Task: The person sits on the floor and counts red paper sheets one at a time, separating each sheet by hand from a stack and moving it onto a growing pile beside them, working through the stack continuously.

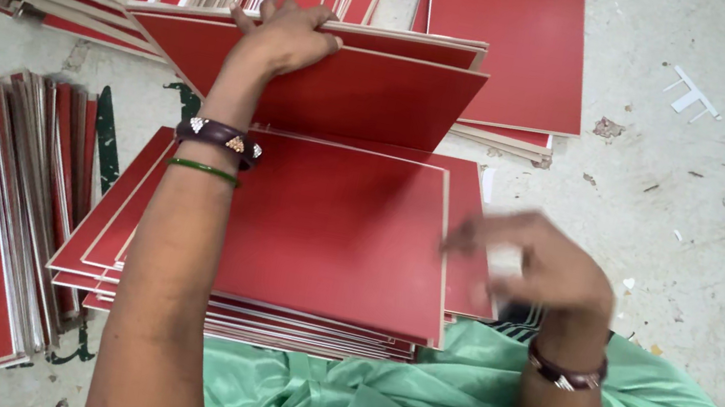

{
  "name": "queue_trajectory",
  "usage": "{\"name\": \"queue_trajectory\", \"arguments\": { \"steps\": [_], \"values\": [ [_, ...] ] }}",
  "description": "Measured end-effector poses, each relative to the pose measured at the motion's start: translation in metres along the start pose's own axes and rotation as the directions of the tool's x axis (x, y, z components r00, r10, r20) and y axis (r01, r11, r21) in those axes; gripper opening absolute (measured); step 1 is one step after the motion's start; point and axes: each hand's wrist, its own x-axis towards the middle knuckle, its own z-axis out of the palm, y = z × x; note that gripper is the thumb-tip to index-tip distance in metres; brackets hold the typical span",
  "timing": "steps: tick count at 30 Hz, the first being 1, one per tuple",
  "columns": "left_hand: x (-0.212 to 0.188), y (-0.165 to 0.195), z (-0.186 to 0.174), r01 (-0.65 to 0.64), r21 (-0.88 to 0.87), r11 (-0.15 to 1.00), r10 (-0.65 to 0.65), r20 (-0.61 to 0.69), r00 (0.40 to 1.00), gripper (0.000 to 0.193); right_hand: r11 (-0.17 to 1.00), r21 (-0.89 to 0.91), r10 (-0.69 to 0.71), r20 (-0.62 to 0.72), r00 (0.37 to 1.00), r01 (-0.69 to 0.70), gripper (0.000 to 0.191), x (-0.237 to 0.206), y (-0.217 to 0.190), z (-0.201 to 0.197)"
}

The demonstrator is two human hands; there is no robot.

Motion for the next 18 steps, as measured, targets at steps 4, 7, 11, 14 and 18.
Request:
{"name": "queue_trajectory", "arguments": {
  "steps": [4,7,11,14,18],
  "values": [
    [-0.004,0.0,0.0,0.011,0.01,1.0,-0.012,0.017,1.0,0.065,0.965,0.089,0.237,-0.705,0.668,-0.248,0.053,0.035,0.065,0.021],
    [-0.01,0.002,-0.001,0.003,0.012,1.0,-0.003,-0.007,1.0,0.063,0.973,-0.087,0.07,-0.768,0.637,-0.213,0.065,0.058,0.096,0.026],
    [-0.014,0.005,0.0,0.016,0.0,1.0,-0.016,-0.016,1.0,0.06,0.94,-0.244,-0.045,-0.781,0.622,-0.238,0.059,0.067,0.108,0.035],
    [-0.015,0.008,0.0,0.039,-0.02,0.999,-0.039,-0.004,0.999,0.061,0.944,-0.225,-0.057,-0.834,0.549,-0.243,0.049,0.063,0.105,0.041],
    [-0.014,0.008,0.001,0.041,-0.086,0.995,-0.042,-0.014,0.999,0.065,0.912,-0.29,-0.12,-0.866,0.486,-0.291,0.039,0.062,0.103,0.05]
  ]
}}
